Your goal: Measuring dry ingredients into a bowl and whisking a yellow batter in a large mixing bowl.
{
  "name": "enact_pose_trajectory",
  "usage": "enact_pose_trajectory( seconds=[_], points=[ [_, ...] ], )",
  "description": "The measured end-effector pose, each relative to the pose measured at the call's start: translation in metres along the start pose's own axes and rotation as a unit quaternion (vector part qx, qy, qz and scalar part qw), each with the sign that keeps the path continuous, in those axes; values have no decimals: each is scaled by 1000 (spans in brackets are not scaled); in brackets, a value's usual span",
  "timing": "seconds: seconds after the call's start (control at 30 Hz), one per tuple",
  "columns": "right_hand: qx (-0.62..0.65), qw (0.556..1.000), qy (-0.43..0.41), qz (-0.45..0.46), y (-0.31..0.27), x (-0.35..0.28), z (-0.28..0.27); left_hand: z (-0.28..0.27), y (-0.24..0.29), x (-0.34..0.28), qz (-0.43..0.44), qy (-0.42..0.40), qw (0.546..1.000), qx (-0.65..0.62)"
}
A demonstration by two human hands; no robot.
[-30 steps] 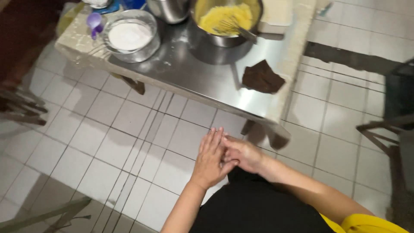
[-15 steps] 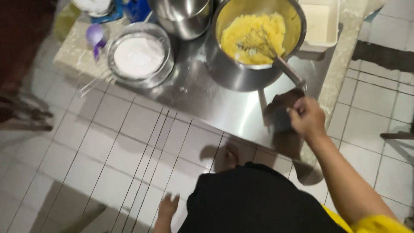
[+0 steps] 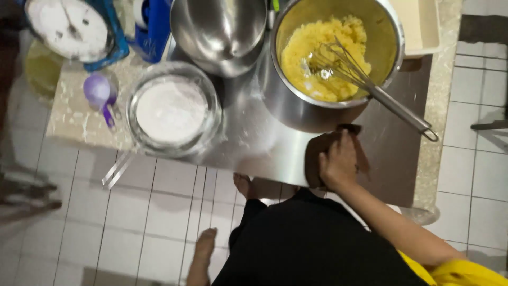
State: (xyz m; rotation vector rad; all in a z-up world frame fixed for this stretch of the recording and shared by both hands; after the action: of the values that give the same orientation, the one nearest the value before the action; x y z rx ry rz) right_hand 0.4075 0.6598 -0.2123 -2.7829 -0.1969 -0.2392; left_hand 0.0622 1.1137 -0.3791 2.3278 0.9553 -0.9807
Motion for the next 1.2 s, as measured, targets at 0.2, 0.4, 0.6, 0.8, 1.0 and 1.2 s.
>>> enact_pose_trajectory(
  seconds=[0.2, 0.4, 0.6, 0.8, 1.0, 1.2],
  points=[
    [10, 998, -55, -17, -105, 76, 40, -177, 31, 3, -138, 93, 947, -273],
    [108, 985, -137, 1, -181, 176, 82, -303, 105, -53, -91, 68, 949, -293],
    [-7, 996, -48, -76, -253, 153, 124, -378, 121, -43, 158, 352, 877, -288],
    [107, 968, 50, -223, -233, 81, 108, -452, 146, 14, 244, 430, 865, -85],
    [77, 970, 130, -192, -81, 44, 68, -456, 129, 104, 147, 337, 925, 93],
    [-84, 994, 57, -30, 50, -1, -26, -456, 138, 95, 188, 362, 911, 53]
  ],
)
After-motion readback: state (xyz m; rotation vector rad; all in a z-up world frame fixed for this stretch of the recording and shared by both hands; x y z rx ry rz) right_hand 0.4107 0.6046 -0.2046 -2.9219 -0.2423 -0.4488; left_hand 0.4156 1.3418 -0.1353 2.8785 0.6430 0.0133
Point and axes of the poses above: each hand's wrist, its own x-axis towards the middle knuckle, its own z-axis out of the palm, y = z × x, the point moved 3 cm from there along x, towards the middle knuckle, and after that the axes turned 11 degrees about y, right-handed, at the moved point
